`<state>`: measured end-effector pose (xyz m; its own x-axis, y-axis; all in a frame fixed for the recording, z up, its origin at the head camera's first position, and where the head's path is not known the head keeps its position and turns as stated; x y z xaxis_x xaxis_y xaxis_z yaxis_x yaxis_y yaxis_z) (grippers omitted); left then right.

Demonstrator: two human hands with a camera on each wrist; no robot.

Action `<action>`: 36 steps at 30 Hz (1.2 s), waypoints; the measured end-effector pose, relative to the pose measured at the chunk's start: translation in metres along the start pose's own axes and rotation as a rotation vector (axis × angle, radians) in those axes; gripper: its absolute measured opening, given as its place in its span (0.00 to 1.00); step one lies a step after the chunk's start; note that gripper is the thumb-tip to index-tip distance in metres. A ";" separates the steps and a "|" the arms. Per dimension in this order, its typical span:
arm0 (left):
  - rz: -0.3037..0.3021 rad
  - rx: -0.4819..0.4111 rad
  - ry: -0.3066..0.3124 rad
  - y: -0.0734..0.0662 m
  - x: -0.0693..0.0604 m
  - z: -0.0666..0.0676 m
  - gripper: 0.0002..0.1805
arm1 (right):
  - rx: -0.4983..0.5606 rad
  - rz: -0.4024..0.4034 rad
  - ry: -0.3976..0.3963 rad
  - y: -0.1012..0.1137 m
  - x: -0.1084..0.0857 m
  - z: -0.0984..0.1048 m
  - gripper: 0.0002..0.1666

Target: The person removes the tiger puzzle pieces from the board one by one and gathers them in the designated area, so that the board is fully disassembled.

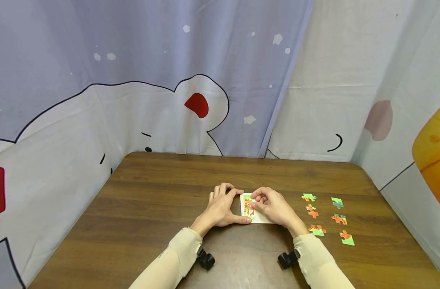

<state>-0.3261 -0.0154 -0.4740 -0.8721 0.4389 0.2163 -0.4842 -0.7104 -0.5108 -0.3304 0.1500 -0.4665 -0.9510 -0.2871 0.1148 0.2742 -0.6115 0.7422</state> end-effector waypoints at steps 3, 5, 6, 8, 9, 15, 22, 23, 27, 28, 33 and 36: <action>0.006 -0.008 0.010 -0.001 -0.001 0.001 0.52 | -0.053 0.007 -0.031 0.000 0.000 0.003 0.05; 0.013 -0.006 0.016 0.000 0.000 0.000 0.52 | -0.086 0.014 -0.047 0.000 0.000 0.004 0.05; 0.013 -0.010 0.014 0.000 0.000 0.000 0.52 | -0.093 0.017 -0.051 0.000 0.000 0.004 0.05; 0.026 -0.020 0.028 -0.001 0.000 0.001 0.53 | -0.100 0.019 -0.059 0.001 0.000 0.005 0.08; 0.023 -0.023 0.022 0.000 0.000 -0.001 0.53 | -0.102 0.020 -0.060 0.001 0.000 0.006 0.09; 0.021 -0.020 -0.001 0.009 0.003 -0.009 0.53 | -0.108 0.018 -0.059 0.002 -0.001 0.006 0.12; 0.016 0.009 0.015 0.001 0.000 -0.002 0.52 | -0.102 0.000 -0.037 0.002 0.001 0.002 0.11; 0.013 0.008 0.012 0.001 0.000 -0.002 0.52 | -0.098 0.008 -0.038 0.002 0.001 0.001 0.11; 0.024 -0.011 0.021 0.001 0.000 -0.001 0.53 | -0.091 0.050 -0.046 0.001 0.001 -0.001 0.11; 0.020 -0.009 0.016 0.001 0.000 -0.001 0.53 | -0.088 0.062 -0.045 0.002 0.000 -0.002 0.11; 0.015 -0.022 -0.002 0.005 0.001 -0.005 0.54 | -0.095 0.084 -0.023 0.007 -0.001 -0.005 0.10; 0.020 -0.041 0.008 0.004 0.001 -0.004 0.53 | -0.106 0.053 0.000 0.009 -0.001 -0.007 0.09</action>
<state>-0.3281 -0.0157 -0.4793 -0.8809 0.4291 0.1995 -0.4632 -0.6958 -0.5489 -0.3263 0.1398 -0.4644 -0.9348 -0.3213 0.1516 0.3376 -0.6701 0.6611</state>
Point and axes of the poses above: each hand's wrist, its own x-axis towards the middle knuckle, its own z-axis out of the back of the hand, y = z × x, the point moved 10 cm from there along x, towards the middle knuckle
